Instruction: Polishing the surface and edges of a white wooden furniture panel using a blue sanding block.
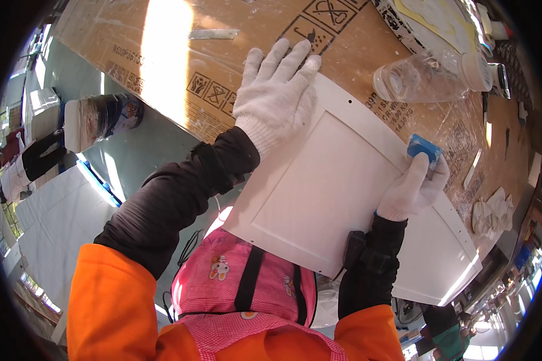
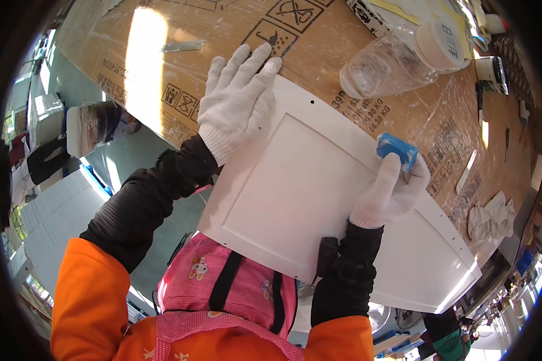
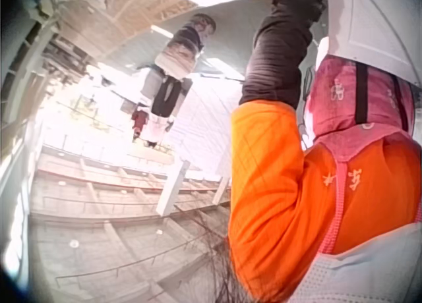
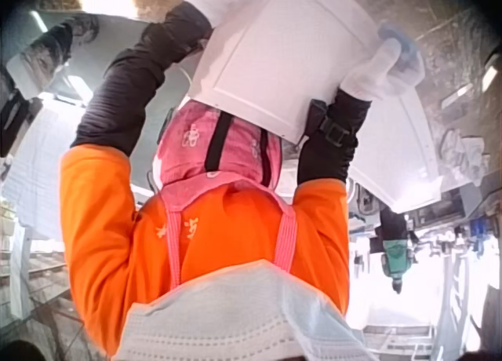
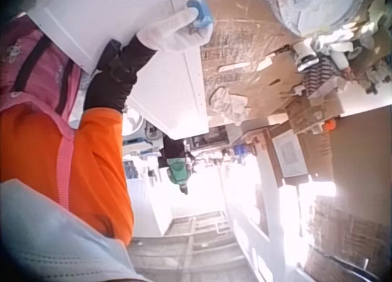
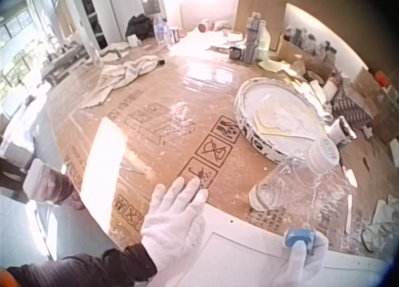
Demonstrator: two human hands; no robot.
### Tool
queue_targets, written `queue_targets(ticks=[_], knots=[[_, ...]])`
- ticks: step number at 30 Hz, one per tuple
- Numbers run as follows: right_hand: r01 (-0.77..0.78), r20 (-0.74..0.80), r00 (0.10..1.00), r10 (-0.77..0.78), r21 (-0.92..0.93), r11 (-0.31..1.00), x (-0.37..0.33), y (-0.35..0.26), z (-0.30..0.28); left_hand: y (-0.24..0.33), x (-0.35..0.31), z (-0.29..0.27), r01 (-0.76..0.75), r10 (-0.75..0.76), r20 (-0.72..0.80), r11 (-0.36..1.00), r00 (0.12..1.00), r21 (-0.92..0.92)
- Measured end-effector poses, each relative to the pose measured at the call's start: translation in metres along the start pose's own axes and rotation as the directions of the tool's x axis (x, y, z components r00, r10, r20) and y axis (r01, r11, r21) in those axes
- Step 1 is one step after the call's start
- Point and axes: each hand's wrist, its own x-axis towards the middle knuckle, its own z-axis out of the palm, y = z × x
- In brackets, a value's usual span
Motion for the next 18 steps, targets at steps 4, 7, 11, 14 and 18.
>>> queue_targets(ticks=[4, 7, 11, 14, 18], knots=[[0.008, 0.0, 1.0, -0.008, -0.03, 1.0, 0.0, -0.005, 0.001, 0.003, 0.001, 0.003, 0.021, -0.033, -0.123, 0.995, 0.992, -0.098], [0.034, -0.002, 0.999, -0.034, -0.061, 0.998, 0.001, -0.001, 0.0, -0.006, -0.001, 0.003, 0.027, -0.118, -0.274, 0.948, 0.955, -0.317], [0.028, -0.007, 1.0, -0.028, -0.038, 0.999, 0.001, 0.003, -0.004, -0.01, -0.007, -0.003, 0.075, -0.296, -0.181, 0.681, 0.938, -0.728], [0.042, 0.012, 0.999, -0.042, -0.024, 0.999, 0.0, 0.001, -0.004, -0.011, -0.01, -0.016, 0.067, -0.188, -0.209, 0.875, 0.96, -0.479], [-0.011, 0.004, 1.0, 0.011, 0.02, 1.0, 0.002, -0.001, -0.004, 0.007, -0.011, -0.039, -0.318, 0.318, -0.016, 0.948, 0.948, -0.013]])
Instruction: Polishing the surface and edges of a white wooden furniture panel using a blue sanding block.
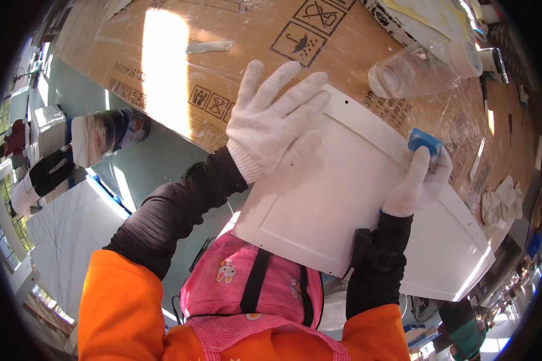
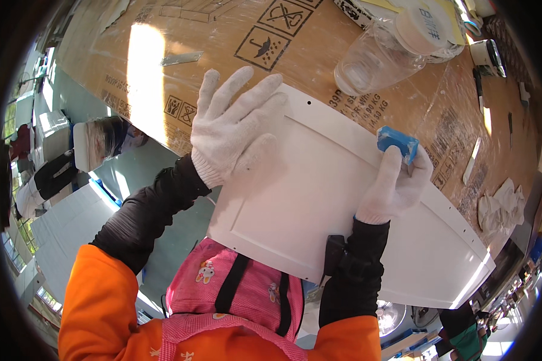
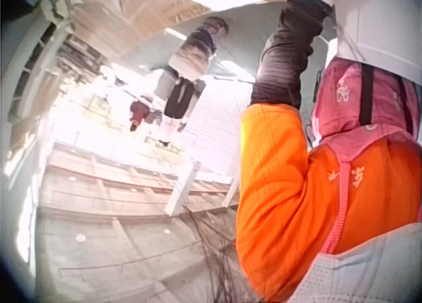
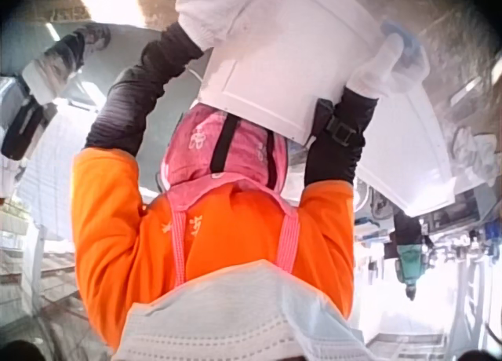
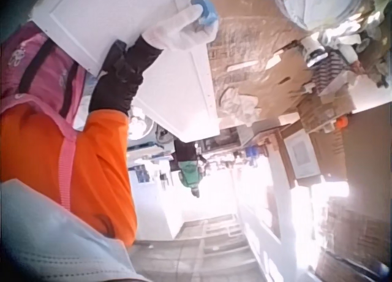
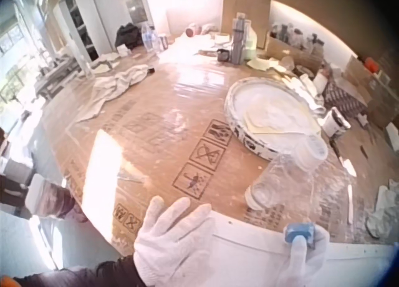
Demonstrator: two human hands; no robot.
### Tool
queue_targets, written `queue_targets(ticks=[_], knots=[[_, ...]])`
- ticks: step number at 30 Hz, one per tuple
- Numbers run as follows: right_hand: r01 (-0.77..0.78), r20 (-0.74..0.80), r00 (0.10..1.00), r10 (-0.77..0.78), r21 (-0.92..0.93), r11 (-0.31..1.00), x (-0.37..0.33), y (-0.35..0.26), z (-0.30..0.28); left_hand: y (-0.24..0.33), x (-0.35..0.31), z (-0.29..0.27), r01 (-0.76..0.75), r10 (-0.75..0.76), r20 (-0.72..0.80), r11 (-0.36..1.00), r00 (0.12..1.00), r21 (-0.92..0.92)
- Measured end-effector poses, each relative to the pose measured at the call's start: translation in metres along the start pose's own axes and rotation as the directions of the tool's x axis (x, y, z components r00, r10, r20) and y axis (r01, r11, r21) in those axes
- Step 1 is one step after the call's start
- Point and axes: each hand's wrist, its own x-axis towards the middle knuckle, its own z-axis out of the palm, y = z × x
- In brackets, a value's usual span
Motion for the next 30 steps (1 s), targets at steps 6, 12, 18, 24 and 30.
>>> queue_targets(ticks=[6, 12, 18, 24, 30], knots=[[0.013, -0.018, 1.0, -0.012, 0.028, 1.0, 0.001, 0.005, 0.0, 0.01, -0.008, 0.007, -0.015, 0.006, 0.219, 0.999, 0.976, 0.041], [0.0, -0.001, 1.0, 0.0, 0.027, 1.0, 0.0, 0.005, -0.002, 0.004, -0.016, -0.011, 0.004, -0.036, 0.26, 0.993, 0.965, 0.121], [0.009, 0.047, 0.999, -0.008, -0.018, 1.0, 0.0, 0.003, 0.0, -0.005, -0.043, 0.0, 0.134, -0.135, 0.094, 0.991, 0.986, 0.016], [0.01, 0.001, 1.0, -0.01, -0.01, 1.0, 0.002, 0.003, -0.002, 0.011, -0.044, 0.009, 0.126, -0.098, 0.16, 0.977, 0.982, -0.175], [0.021, 0.02, 1.0, -0.02, -0.045, 0.999, 0.002, 0.002, -0.003, -0.002, -0.021, -0.002, 0.286, -0.188, 0.318, 0.911, 0.929, -0.298]])
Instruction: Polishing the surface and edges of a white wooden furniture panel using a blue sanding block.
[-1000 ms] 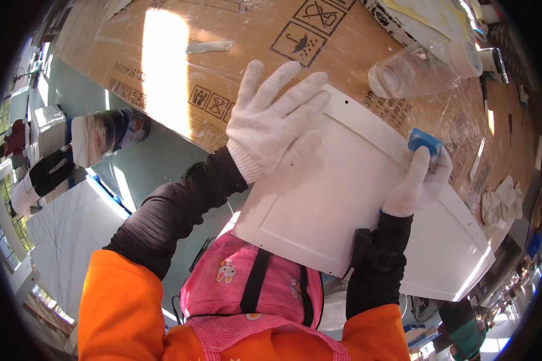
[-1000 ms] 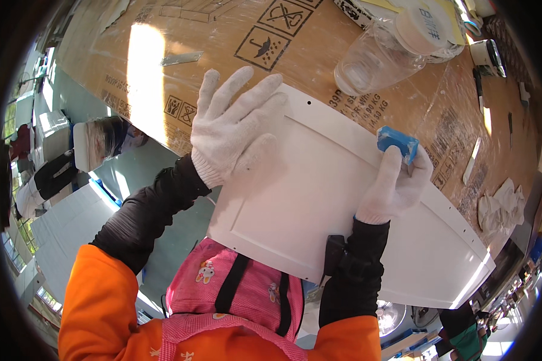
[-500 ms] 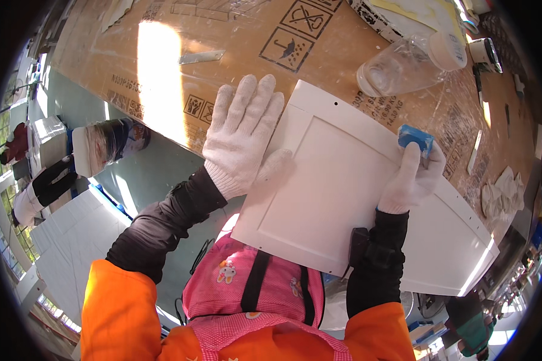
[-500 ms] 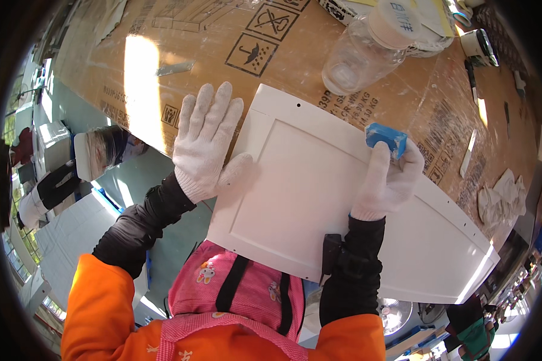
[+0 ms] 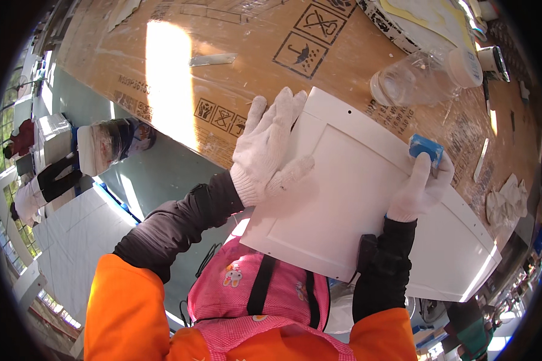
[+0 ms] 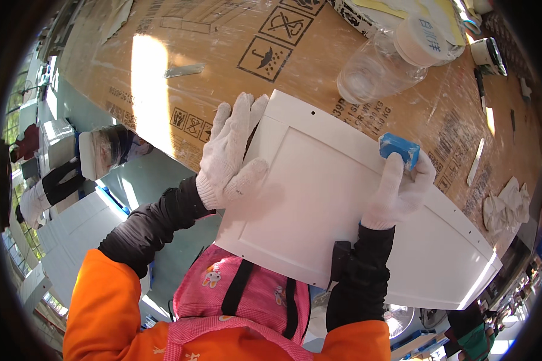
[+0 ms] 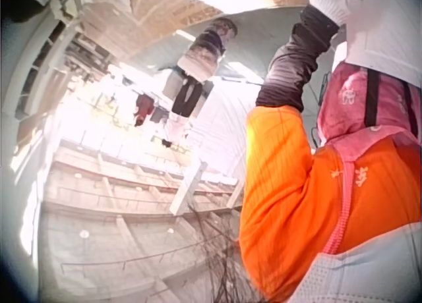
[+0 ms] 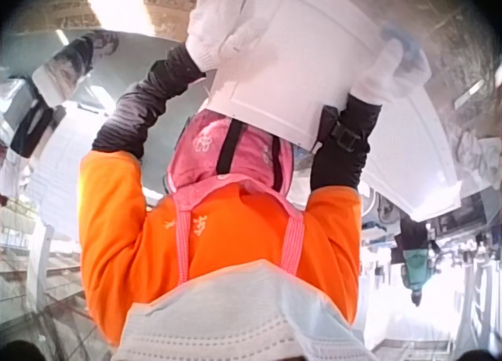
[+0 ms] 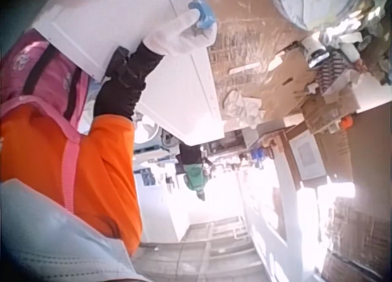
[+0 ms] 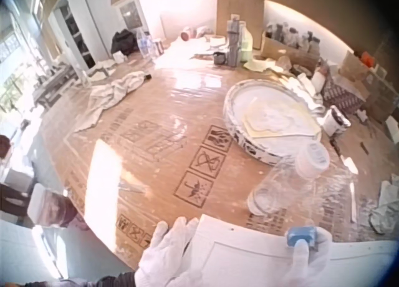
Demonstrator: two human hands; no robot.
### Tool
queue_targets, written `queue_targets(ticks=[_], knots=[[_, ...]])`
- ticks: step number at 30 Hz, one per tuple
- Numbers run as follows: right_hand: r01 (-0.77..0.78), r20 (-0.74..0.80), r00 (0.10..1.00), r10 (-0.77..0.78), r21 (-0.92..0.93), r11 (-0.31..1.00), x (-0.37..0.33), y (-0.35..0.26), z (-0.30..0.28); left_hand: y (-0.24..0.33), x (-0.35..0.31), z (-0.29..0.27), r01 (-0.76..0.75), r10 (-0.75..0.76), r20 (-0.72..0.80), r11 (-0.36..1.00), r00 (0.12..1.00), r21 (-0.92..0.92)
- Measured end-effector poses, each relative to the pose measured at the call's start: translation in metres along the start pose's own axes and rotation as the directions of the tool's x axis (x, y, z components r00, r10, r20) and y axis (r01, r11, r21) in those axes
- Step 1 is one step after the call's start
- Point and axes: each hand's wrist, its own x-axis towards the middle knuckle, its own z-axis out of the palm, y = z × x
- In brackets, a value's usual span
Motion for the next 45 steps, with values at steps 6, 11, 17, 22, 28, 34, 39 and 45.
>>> queue_targets(ticks=[6, 11, 17, 22, 28, 34, 39, 45], knots=[[0.0, 0.015, 1.0, 0.0, 0.001, 1.0, -0.002, 0.002, 0.0, -0.036, 0.052, -0.006, -0.088, 0.077, -0.057, 0.971, 0.995, -0.224], [-0.024, 0.039, 0.999, 0.025, -0.029, 0.999, -0.001, -0.001, 0.005, -0.042, 0.031, -0.005, -0.185, 0.177, -0.083, 0.978, 0.981, -0.094], [-0.012, -0.051, 0.999, 0.01, -0.033, 0.999, 0.003, 0.003, 0.004, -0.065, -0.012, -0.041, -0.336, 0.315, 0.141, 0.928, 0.938, 0.16], [-0.019, -0.07, 0.997, 0.016, -0.045, 0.999, 0.008, 0.011, -0.004, -0.122, -0.022, -0.056, -0.471, 0.455, 0.134, 0.8, 0.88, 0.371], [0.0, 0.049, 0.999, 0.0, -0.012, 1.0, 0.007, 0.015, -0.01, -0.1, -0.01, -0.057, -0.158, 0.217, -0.084, 0.88, 0.973, 0.448], [-0.242, 0.371, 0.892, 0.259, -0.093, 0.966, -0.049, -0.043, 0.002, -0.113, -0.008, -0.051, -0.168, 0.259, -0.197, 0.908, 0.946, 0.385], [-0.289, 0.572, 0.739, 0.355, -0.207, 0.935, -0.165, -0.074, 0.018, -0.123, 0.002, -0.041, -0.248, 0.369, -0.279, 0.888, 0.887, 0.387], [0.4, 0.686, 0.723, -0.08, -0.321, 0.859, -0.2, -0.067, 0.029, -0.124, 0.003, -0.032, -0.237, 0.365, -0.351, 0.903, 0.862, 0.357]])
